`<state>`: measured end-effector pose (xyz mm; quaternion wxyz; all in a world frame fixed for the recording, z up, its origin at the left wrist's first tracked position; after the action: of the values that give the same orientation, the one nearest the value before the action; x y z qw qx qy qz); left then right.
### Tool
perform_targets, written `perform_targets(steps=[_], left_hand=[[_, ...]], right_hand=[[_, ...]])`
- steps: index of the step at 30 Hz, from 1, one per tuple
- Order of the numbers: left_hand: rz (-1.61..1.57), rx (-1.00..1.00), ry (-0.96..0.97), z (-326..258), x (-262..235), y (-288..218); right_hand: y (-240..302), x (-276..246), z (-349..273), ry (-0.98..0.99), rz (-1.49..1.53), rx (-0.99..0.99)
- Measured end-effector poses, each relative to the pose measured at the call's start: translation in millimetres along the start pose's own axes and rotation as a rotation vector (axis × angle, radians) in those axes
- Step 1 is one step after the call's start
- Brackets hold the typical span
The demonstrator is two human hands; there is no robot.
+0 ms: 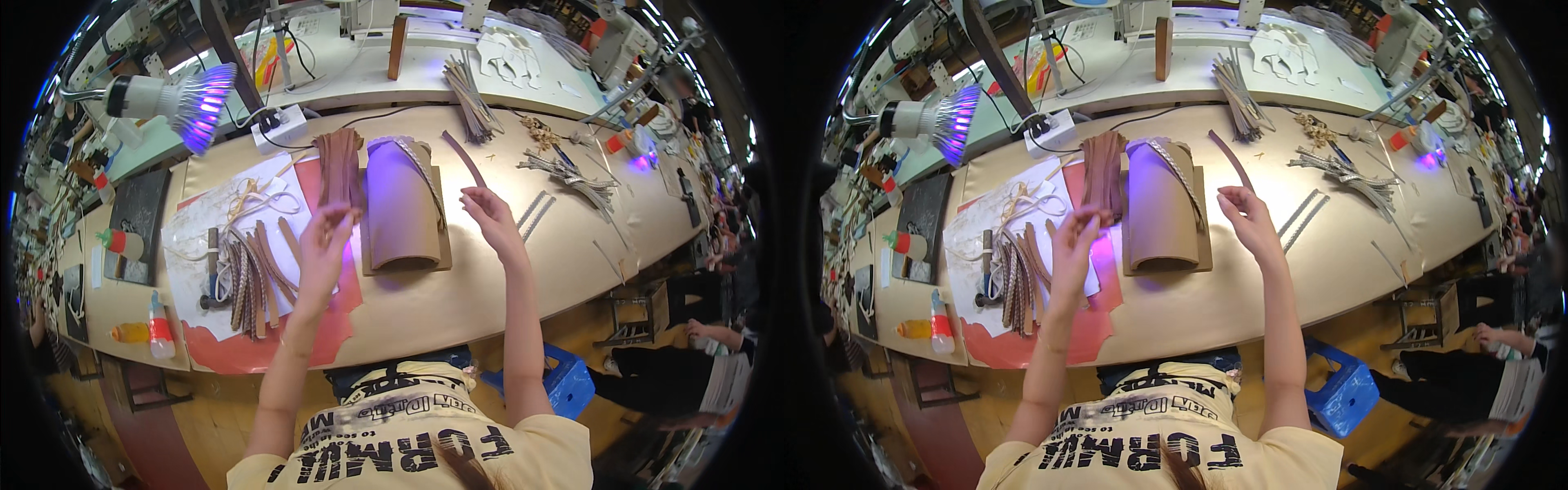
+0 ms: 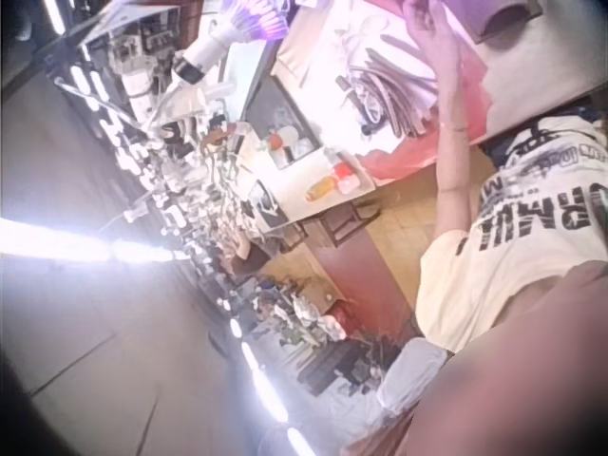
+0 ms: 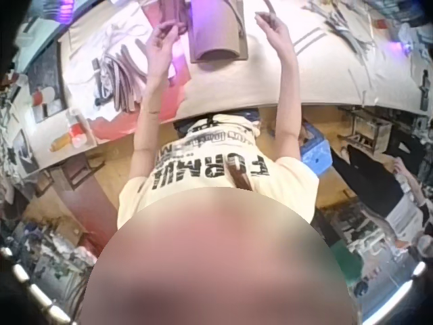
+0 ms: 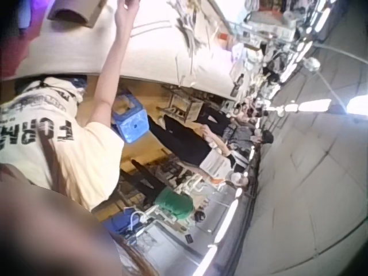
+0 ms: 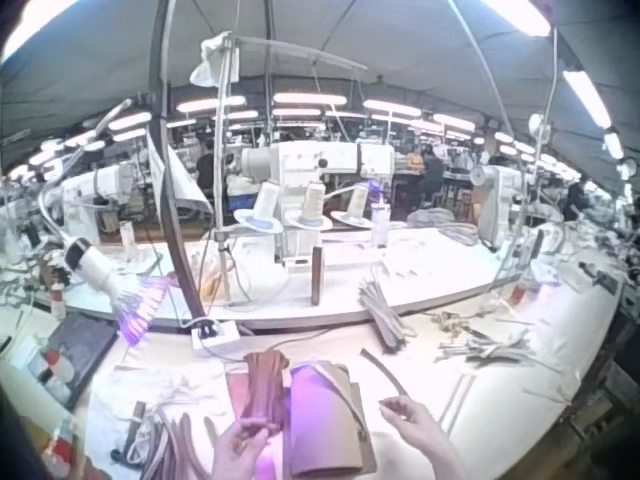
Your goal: The person pours liquid from one bottle into another, then uses the liquid to adhere a braided strap to a cylindrical cardboard form. They repeatedly wrap and press the strap around the form to secure it.
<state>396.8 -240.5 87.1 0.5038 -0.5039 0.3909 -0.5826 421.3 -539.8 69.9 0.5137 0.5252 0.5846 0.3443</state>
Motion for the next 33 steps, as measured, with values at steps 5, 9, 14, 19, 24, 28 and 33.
perform_targets(steps=[5, 9, 14, 19, 24, 28, 33], left_hand=[[0.094, -0.097, -0.016, 69.3, 42.3, 26.2], [0.175, -0.117, -0.072, 96.2, 62.0, 40.9], [0.118, -0.122, -0.025, 100.6, 67.0, 44.5], [0.052, -0.198, -0.057, 99.7, 65.4, 41.2], [0.047, 0.077, -0.262, 86.3, 52.4, 19.7], [0.390, 0.204, -0.278, 55.1, 38.2, -3.1], [0.899, 0.438, 0.056, 15.6, 59.3, -23.5]], right_hand=[[-23.6, 20.2, 36.9, 0.227, -0.009, 0.100], [-22.8, 30.7, 37.6, 0.292, -0.067, 0.121], [-14.7, 35.9, 31.5, 0.339, 0.041, 0.177], [7.3, 33.6, 31.8, 0.379, -0.020, -0.034], [33.5, 27.1, 38.3, 0.530, -0.063, -0.033], [50.6, 36.5, 44.8, 0.820, -0.122, 0.015], [53.2, 50.2, 63.9, 0.765, -0.334, -0.051]])
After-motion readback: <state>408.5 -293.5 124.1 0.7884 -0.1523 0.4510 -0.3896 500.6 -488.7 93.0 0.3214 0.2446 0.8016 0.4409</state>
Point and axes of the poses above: each hand's wrist, its own z-axis towards the middle knuckle, its own x-axis out of the palm, y = z × x, the point moved 6 cm from there along z, towards the middle knuckle, and after that the axes turned 11 degrees about x, right-handed, at the moved point
